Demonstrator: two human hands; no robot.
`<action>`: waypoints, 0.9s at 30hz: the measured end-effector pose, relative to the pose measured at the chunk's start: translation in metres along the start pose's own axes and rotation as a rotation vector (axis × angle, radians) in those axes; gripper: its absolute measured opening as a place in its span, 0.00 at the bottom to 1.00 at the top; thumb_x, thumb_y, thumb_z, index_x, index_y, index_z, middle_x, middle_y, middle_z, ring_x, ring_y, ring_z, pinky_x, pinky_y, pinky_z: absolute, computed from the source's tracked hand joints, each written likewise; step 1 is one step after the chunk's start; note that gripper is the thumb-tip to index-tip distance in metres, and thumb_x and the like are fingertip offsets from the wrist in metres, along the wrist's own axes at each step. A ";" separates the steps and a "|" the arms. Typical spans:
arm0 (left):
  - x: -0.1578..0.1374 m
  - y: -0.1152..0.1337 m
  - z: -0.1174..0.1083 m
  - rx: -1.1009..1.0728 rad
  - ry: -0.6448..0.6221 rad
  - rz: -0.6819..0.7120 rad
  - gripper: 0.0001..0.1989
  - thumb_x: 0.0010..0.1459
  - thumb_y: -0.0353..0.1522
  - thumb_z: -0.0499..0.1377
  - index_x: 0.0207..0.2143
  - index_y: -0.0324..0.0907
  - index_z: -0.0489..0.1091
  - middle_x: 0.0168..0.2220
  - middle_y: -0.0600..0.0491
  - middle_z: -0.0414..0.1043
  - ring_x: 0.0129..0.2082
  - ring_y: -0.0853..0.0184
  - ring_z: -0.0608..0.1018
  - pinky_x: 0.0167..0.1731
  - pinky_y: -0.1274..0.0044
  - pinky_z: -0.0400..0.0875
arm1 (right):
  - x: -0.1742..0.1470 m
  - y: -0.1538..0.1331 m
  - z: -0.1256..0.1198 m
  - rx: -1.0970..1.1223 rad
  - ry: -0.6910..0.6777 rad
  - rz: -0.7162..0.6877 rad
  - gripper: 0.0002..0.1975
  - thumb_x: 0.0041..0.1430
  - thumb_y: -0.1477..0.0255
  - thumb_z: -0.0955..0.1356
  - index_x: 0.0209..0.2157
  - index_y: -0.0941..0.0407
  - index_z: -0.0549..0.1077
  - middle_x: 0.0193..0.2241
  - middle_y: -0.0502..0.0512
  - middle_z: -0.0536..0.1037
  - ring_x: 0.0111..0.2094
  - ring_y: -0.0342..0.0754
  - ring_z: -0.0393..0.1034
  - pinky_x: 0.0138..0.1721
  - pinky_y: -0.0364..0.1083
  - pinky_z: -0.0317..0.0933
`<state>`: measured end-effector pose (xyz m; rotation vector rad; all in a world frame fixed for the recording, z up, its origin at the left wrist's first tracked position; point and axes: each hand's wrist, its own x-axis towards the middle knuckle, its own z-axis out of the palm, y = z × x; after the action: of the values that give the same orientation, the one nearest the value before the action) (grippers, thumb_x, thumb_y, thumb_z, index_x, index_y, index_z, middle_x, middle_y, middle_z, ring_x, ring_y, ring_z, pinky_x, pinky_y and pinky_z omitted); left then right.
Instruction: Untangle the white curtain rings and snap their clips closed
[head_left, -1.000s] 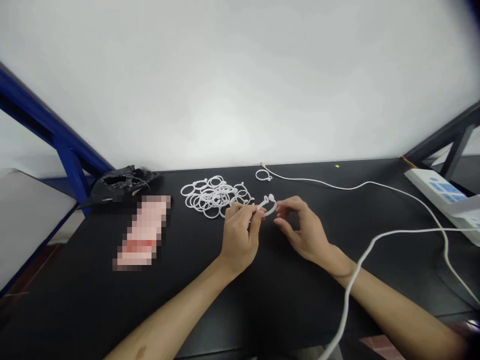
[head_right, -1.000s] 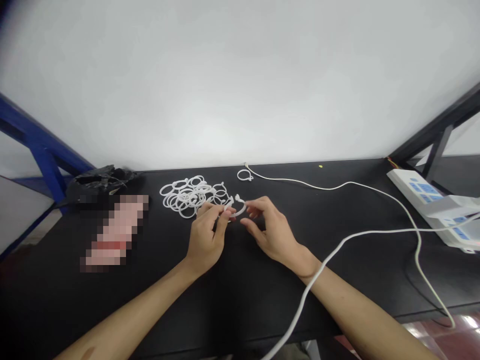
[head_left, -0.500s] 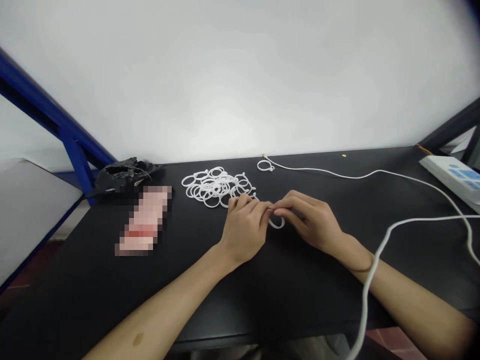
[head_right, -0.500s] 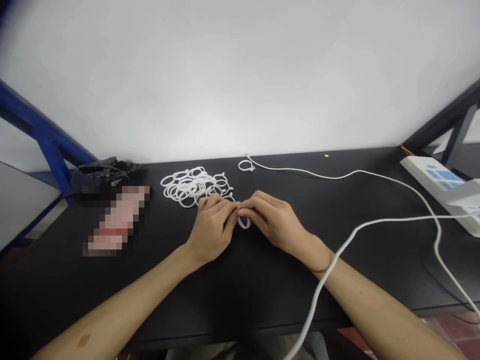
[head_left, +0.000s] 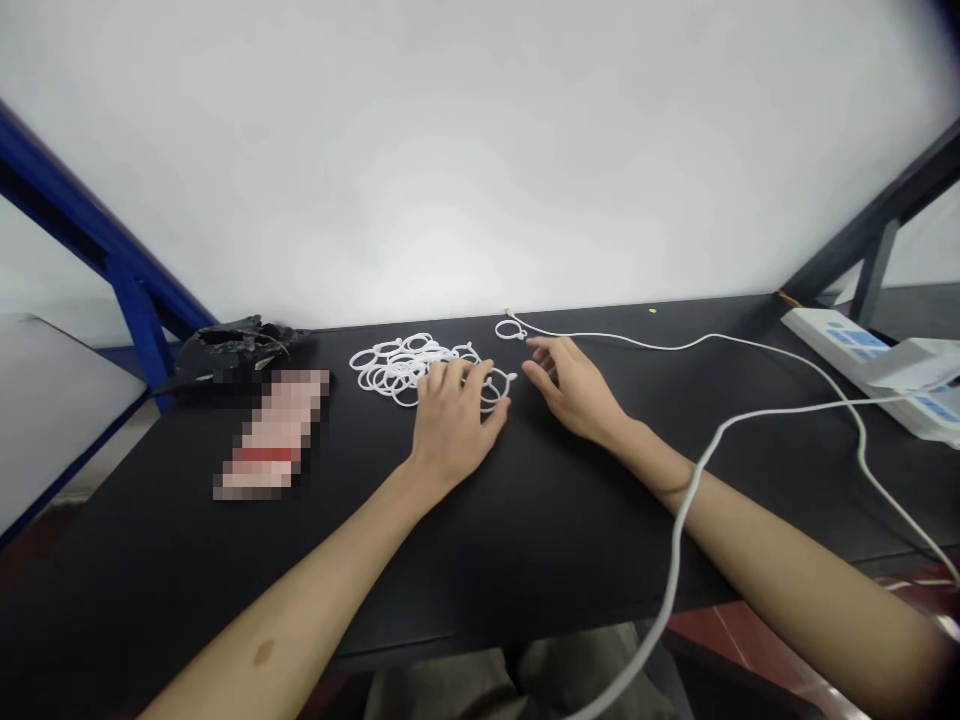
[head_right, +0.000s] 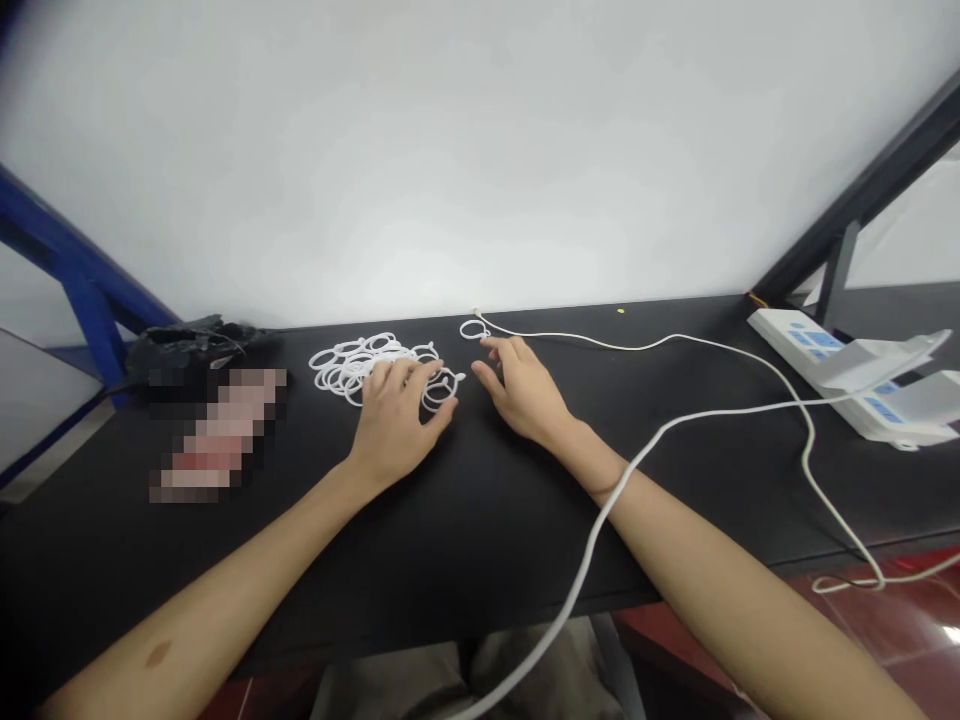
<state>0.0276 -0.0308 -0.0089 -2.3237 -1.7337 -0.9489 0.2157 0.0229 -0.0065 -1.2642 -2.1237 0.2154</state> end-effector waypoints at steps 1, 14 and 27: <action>0.001 -0.003 0.001 0.049 -0.008 -0.022 0.20 0.61 0.37 0.57 0.54 0.39 0.67 0.48 0.44 0.69 0.49 0.52 0.67 0.48 0.61 0.63 | 0.008 0.005 0.005 -0.105 -0.006 0.028 0.22 0.64 0.65 0.64 0.56 0.60 0.65 0.46 0.65 0.71 0.46 0.55 0.70 0.48 0.52 0.65; 0.001 -0.013 -0.002 0.058 0.100 0.001 0.21 0.58 0.25 0.52 0.54 0.38 0.67 0.51 0.43 0.68 0.51 0.52 0.65 0.49 0.60 0.63 | 0.047 0.026 0.026 -0.196 0.038 -0.029 0.11 0.64 0.74 0.62 0.46 0.59 0.70 0.43 0.62 0.72 0.44 0.54 0.68 0.47 0.52 0.64; 0.003 -0.007 -0.009 0.080 0.110 0.334 0.21 0.65 0.40 0.54 0.56 0.40 0.65 0.48 0.46 0.72 0.47 0.57 0.70 0.46 0.65 0.62 | -0.012 -0.025 -0.021 0.101 0.047 -0.548 0.11 0.67 0.75 0.62 0.47 0.52 0.71 0.41 0.57 0.72 0.40 0.46 0.70 0.40 0.47 0.68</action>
<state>0.0186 -0.0296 -0.0022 -2.3572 -1.2644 -0.9076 0.2139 -0.0038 0.0152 -0.5880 -2.2946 0.0521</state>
